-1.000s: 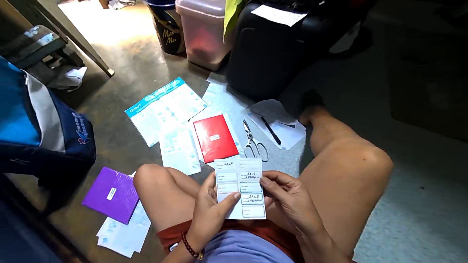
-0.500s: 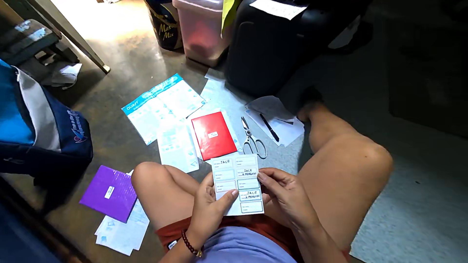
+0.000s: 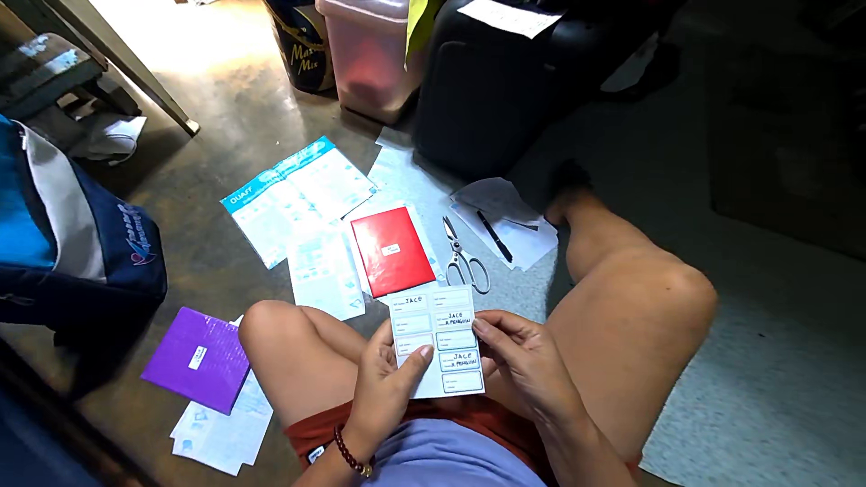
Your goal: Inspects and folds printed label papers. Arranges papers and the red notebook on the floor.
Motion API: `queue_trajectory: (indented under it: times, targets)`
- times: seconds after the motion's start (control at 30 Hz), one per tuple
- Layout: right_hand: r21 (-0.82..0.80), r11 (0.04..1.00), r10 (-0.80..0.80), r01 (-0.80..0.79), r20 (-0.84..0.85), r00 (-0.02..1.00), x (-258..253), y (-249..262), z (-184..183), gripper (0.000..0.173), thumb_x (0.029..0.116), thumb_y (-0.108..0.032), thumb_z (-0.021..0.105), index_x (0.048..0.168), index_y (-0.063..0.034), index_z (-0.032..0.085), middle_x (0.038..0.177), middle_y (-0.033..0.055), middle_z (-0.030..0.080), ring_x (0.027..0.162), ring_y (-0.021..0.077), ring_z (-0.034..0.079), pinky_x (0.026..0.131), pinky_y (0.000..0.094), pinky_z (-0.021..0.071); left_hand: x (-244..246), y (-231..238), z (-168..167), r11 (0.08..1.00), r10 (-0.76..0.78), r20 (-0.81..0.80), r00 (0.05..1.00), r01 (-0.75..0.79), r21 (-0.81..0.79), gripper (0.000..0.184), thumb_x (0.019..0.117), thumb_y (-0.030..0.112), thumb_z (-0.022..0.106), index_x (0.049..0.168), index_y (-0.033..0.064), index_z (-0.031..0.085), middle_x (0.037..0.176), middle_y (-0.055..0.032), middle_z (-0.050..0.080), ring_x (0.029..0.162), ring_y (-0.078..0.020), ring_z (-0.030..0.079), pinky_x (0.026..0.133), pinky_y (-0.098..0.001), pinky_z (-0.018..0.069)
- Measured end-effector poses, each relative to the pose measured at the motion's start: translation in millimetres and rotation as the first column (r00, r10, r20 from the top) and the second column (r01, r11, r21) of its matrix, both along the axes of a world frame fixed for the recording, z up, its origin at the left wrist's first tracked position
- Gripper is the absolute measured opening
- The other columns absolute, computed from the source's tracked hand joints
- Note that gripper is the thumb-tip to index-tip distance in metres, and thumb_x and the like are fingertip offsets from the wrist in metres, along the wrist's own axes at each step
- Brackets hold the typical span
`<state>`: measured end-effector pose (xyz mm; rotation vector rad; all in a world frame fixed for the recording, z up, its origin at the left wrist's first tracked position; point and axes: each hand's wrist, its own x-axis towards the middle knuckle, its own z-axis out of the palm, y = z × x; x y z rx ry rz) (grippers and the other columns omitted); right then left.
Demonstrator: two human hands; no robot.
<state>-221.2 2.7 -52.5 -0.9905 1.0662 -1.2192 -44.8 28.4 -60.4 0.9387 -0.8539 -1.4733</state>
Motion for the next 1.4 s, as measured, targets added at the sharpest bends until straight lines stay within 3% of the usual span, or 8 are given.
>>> queue_trajectory:
  times: [0.13,0.3,0.5,0.7,1.03,1.4]
  targets:
    - [0.009,1.0,0.016,-0.016,0.007,1.0,0.5,0.5,-0.3,0.019,0.0971,0.001,0.057,0.095,-0.0065,0.074,0.084,-0.0018,0.076,0.073,0.0052,0.073,0.069,0.0216,0.0622,-0.8,0.4,-0.1,1.0,0.014,-0.004,1.0,-0.014,-0.003,0.034,0.0951,-0.012,0.055,0.128,-0.0062,0.049,0.104,-0.0064,0.075,0.089,-0.0125,0.076,0.083,-0.0288,0.0636]
    - [-0.002,0.998,0.068,-0.068,-0.045,0.997,-0.3,1.8,-3.7,0.012,0.0856,0.002,0.07,0.088,-0.0077,0.075,0.082,-0.003,0.075,0.07,0.0028,0.071,0.064,0.0188,0.0605,-1.8,0.5,-0.2,1.0,0.03,-0.006,1.0,-0.03,-0.007,0.035,0.0949,-0.012,0.056,0.129,-0.0071,0.048,0.105,-0.0071,0.075,0.089,-0.0127,0.075,0.083,-0.0288,0.0635]
    - [-0.003,0.999,0.042,-0.043,-0.069,0.997,-0.8,2.1,-3.6,0.014,0.0885,0.001,0.067,0.084,-0.0093,0.075,0.08,-0.0037,0.074,0.068,0.0013,0.069,0.063,0.0171,0.0589,-2.7,-0.9,-1.6,0.996,0.094,0.016,0.995,-0.094,0.012,0.036,0.088,-0.016,0.061,0.121,-0.0045,0.05,0.097,-0.0079,0.076,0.083,-0.0134,0.076,0.076,-0.028,0.064]
    - [-0.027,0.999,0.02,-0.023,-0.092,0.996,-1.3,1.3,-5.7,0.015,0.089,0.001,0.066,0.084,-0.011,0.075,0.079,-0.0057,0.074,0.066,-0.0001,0.068,0.061,0.0161,0.0583,0.6,-2.4,-0.9,0.992,0.121,0.051,0.991,-0.123,0.04,0.04,0.0848,-0.016,0.065,0.12,-0.0049,0.05,0.089,-0.008,0.076,0.077,-0.0135,0.076,0.072,-0.0276,0.0637]
    - [0.03,0.999,-0.014,0.019,-0.153,0.988,-3.1,-0.2,-5.5,0.016,0.0877,0.003,0.066,0.082,-0.0097,0.074,0.075,-0.006,0.073,0.062,-0.0008,0.067,0.057,0.0145,0.056,-0.4,-1.9,-7.0,0.994,0.098,0.068,0.993,-0.101,0.046,0.034,0.0893,-0.014,0.061,0.121,-0.0053,0.052,0.089,-0.0057,0.076,0.077,-0.011,0.075,0.071,-0.0261,0.0625]
    - [0.081,0.996,-0.021,0.039,-0.207,0.978,-3.9,-0.3,-8.3,0.018,0.0891,0.002,0.063,0.082,-0.011,0.073,0.069,-0.0071,0.071,0.058,-0.0016,0.065,0.054,0.0139,0.0545,-0.8,-2.7,-10.6,0.991,0.069,0.082,0.994,-0.077,0.106,0.029,0.0976,-0.008,0.047,0.126,-0.0056,0.05,0.091,-0.0043,0.074,0.081,-0.0098,0.073,0.075,-0.0272,0.0617]
